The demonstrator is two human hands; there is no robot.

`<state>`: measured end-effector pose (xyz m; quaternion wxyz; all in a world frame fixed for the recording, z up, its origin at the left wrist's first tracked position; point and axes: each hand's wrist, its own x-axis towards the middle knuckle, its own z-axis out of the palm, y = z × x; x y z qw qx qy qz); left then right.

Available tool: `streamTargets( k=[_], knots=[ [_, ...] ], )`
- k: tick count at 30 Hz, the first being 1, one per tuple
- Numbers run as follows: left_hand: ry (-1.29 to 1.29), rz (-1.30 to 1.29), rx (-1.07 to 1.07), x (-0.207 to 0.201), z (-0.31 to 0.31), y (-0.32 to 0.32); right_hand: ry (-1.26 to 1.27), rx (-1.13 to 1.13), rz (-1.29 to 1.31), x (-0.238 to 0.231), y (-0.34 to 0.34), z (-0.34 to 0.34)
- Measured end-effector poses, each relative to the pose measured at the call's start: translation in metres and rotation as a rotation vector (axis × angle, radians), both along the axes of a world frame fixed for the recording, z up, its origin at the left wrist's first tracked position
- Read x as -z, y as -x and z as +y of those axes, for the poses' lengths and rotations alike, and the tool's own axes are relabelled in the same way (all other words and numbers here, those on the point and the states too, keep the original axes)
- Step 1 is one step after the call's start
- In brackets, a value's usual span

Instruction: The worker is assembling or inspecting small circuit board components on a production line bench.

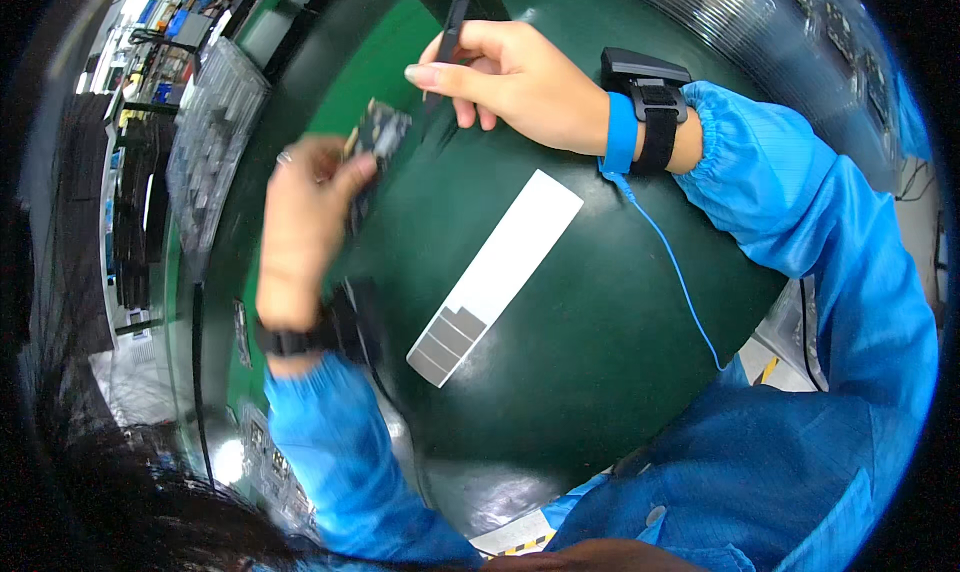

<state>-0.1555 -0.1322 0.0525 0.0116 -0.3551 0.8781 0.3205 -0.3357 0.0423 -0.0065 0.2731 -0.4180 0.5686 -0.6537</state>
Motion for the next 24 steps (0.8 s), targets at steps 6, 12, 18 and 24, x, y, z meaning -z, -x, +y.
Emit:
streamTargets(
  k=[6,12,18,24],
  knots=[
    [0.272,0.042,0.240,0.040,-0.149,-0.067,-0.008,-0.087,-0.092,-0.007,-0.010,-0.010],
    [0.375,0.190,0.059,0.018,-0.110,-0.089,-0.064,-0.140,-0.051,-0.011,-0.007,-0.005],
    [0.003,0.223,0.186,0.013,0.022,-0.067,0.026,-0.147,-0.053,-0.013,-0.020,-0.005],
    [0.365,-0.048,0.101,-0.018,0.148,-0.088,-0.196,-0.517,-0.125,-0.025,-0.052,0.020]
  ],
)
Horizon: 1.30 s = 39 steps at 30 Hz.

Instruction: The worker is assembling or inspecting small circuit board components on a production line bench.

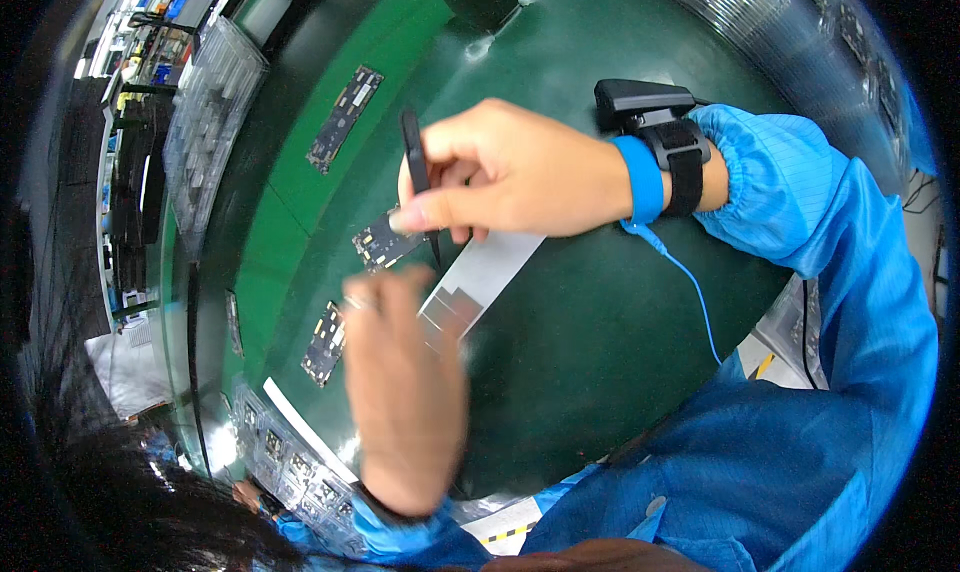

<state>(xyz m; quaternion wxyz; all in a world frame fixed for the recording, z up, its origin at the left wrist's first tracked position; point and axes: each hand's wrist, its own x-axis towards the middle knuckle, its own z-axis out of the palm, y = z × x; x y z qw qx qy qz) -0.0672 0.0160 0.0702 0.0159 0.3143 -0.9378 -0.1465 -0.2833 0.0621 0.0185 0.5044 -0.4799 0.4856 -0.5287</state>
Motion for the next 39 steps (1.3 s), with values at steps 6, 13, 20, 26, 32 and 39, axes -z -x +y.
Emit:
streamTargets(
  k=[6,13,20,26,32,39],
  knots=[
    [-0.061,-0.061,0.158,0.019,0.064,-0.008,0.081,-0.116,0.317,0.015,-0.014,-0.002],
    [-0.037,-0.061,0.136,0.030,0.067,-0.004,0.077,-0.137,0.318,0.016,-0.012,-0.007],
    [0.051,-0.033,0.149,0.031,0.077,0.002,-0.075,-0.062,0.222,0.002,-0.008,0.007],
    [0.046,-0.033,0.111,0.025,0.071,-0.004,-0.134,-0.066,0.145,-0.005,-0.015,-0.001],
    [0.046,-0.030,0.153,0.030,0.069,-0.002,0.082,-0.111,0.337,0.013,-0.010,-0.003],
    [0.036,-0.023,0.168,0.029,0.068,0.000,0.060,-0.128,0.370,0.010,-0.007,-0.002]
  ],
)
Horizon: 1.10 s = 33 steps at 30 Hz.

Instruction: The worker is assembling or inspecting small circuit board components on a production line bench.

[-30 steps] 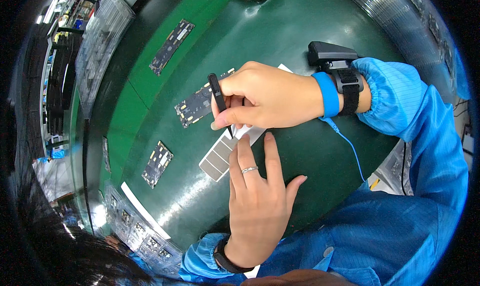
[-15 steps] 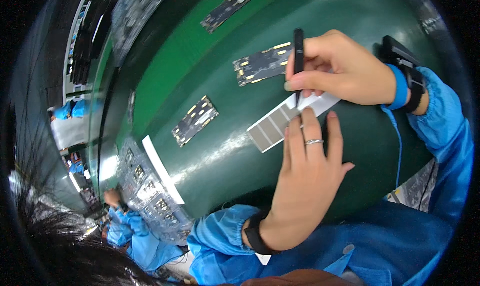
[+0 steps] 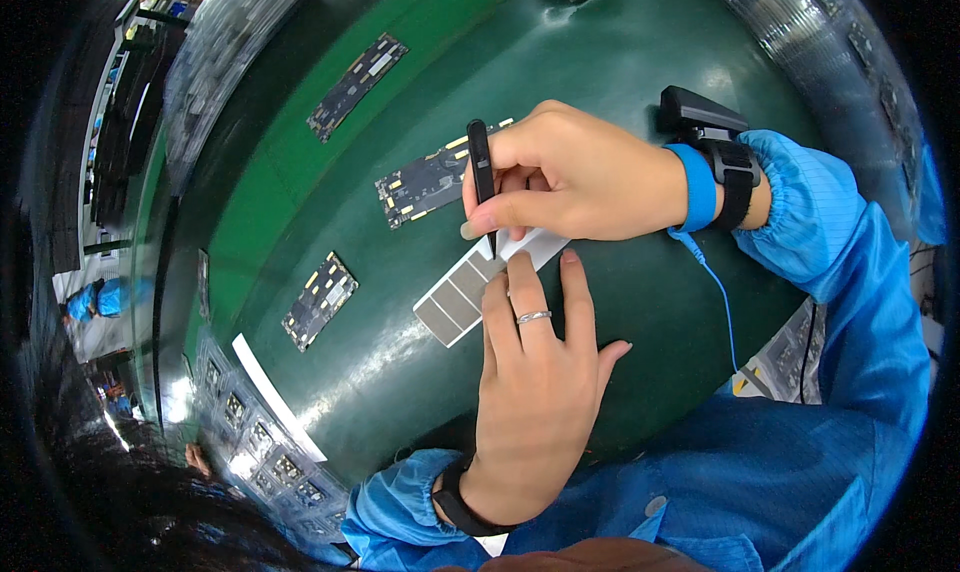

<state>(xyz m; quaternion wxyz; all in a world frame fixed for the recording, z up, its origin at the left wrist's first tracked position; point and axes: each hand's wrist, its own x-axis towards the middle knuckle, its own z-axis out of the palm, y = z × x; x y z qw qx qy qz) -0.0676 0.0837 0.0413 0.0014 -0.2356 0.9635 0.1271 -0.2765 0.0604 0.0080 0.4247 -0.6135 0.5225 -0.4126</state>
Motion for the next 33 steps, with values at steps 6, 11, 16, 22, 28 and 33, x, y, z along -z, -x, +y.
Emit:
streamTargets(
  k=[6,11,16,22,28,33],
  knots=[
    [0.006,-0.011,-0.030,-0.005,-0.004,-0.001,-0.141,0.167,-0.286,-0.011,0.005,-0.012],
    [-0.038,0.077,-0.039,-0.003,-0.015,0.004,-0.001,0.310,-0.258,0.002,0.025,-0.030],
    [0.034,0.167,-0.079,0.025,-0.049,0.022,-0.036,0.357,-0.288,0.018,0.021,-0.037],
    [0.015,0.182,-0.085,0.021,-0.048,0.027,-0.038,0.380,-0.283,0.010,0.019,-0.033],
    [0.003,0.161,-0.079,0.021,-0.048,0.030,-0.029,0.378,-0.276,0.009,0.018,-0.034],
    [-0.002,0.154,-0.075,0.021,-0.047,0.028,-0.003,0.372,-0.251,0.012,0.015,-0.034]
  ],
)
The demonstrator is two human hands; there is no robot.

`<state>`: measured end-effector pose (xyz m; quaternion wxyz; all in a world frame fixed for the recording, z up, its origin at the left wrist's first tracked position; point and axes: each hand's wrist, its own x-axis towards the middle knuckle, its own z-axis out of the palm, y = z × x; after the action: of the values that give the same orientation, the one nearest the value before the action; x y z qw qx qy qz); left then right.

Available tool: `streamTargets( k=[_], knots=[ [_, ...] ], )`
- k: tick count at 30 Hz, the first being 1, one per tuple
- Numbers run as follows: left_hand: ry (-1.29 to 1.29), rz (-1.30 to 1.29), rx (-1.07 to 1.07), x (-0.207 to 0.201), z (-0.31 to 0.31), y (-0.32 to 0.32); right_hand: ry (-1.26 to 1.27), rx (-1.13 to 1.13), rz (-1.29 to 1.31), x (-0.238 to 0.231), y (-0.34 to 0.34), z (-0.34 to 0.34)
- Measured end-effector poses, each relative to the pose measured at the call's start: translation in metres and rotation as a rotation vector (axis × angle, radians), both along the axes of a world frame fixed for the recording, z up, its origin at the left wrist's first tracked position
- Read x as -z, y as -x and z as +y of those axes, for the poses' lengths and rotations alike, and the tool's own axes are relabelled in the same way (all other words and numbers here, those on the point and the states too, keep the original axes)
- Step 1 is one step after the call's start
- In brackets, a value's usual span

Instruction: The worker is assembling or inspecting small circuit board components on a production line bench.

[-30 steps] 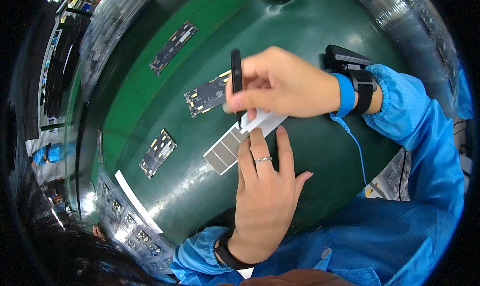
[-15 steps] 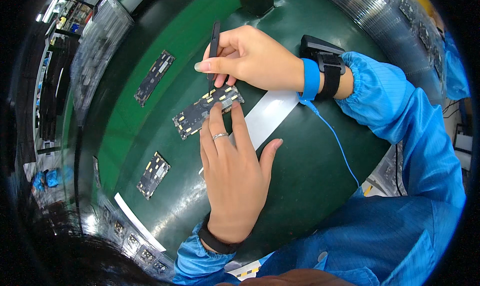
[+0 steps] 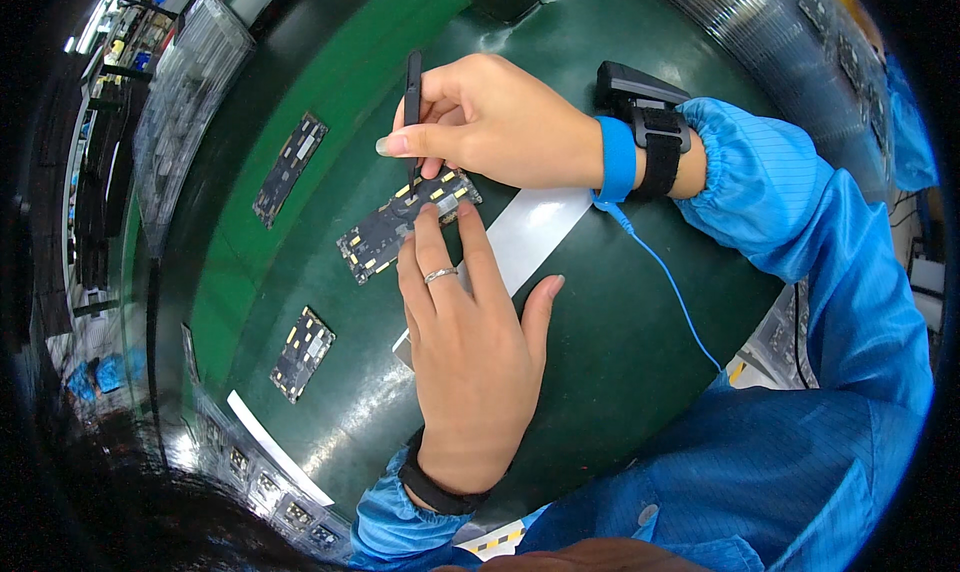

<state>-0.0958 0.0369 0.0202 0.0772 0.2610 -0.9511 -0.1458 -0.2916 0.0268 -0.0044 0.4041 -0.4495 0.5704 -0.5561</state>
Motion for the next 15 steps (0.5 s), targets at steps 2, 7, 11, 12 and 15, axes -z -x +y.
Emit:
streamTargets(
  k=[2,7,11,12,15],
  knots=[
    [-0.004,0.004,-0.003,0.001,0.000,-0.001,0.006,0.001,0.016,0.001,-0.001,0.000],
    [-0.023,0.047,-0.052,-0.001,0.000,0.000,0.037,0.001,0.050,0.003,0.001,0.005],
    [-0.011,-0.011,-0.025,-0.002,-0.011,-0.002,0.082,-0.089,0.086,-0.001,0.014,0.005],
    [0.007,-0.031,-0.021,-0.001,-0.012,-0.003,0.125,-0.106,0.070,-0.003,0.017,0.007],
    [0.026,-0.038,-0.042,-0.010,0.000,-0.009,0.093,-0.055,0.006,-0.016,0.014,0.016]
  ],
)
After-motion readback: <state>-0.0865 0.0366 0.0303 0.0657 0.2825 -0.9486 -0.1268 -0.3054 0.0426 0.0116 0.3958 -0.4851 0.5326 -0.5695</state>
